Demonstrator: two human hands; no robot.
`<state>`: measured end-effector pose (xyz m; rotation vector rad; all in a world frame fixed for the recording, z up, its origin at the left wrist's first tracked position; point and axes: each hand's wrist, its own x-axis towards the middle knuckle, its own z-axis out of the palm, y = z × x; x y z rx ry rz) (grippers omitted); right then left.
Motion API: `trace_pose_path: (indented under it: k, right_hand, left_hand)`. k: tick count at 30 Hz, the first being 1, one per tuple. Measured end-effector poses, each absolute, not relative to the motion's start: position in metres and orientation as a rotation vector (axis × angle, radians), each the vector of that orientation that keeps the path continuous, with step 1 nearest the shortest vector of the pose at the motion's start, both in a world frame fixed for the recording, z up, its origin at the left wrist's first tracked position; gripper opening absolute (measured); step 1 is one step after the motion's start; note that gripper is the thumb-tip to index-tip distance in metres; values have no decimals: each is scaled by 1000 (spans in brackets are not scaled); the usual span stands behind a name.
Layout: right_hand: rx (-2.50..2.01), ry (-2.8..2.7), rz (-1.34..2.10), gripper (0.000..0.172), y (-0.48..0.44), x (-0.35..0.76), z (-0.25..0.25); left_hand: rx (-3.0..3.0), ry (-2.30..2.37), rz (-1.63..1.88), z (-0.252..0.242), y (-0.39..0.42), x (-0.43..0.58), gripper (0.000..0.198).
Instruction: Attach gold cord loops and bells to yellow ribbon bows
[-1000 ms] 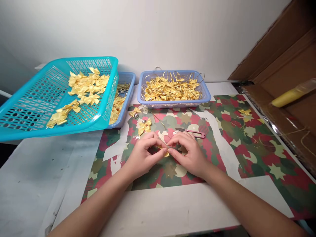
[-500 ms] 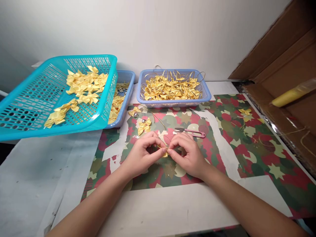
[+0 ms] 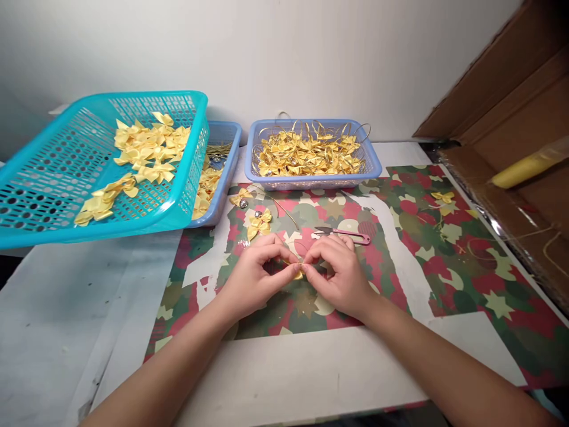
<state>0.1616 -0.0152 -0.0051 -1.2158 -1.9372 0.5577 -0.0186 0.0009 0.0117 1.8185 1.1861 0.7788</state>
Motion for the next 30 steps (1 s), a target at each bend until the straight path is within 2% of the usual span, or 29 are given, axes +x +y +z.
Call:
trace_pose_path:
  k: [18,30]
  right_hand:
    - [-1196,-2099,305,16,-16,160,-4]
    - [-1252,-2087,376,10,-18,160,-4]
  left_hand:
    - [1927,1269,707,12,-1,-15,17]
    - [1904,1292,721,12,0,-14,15]
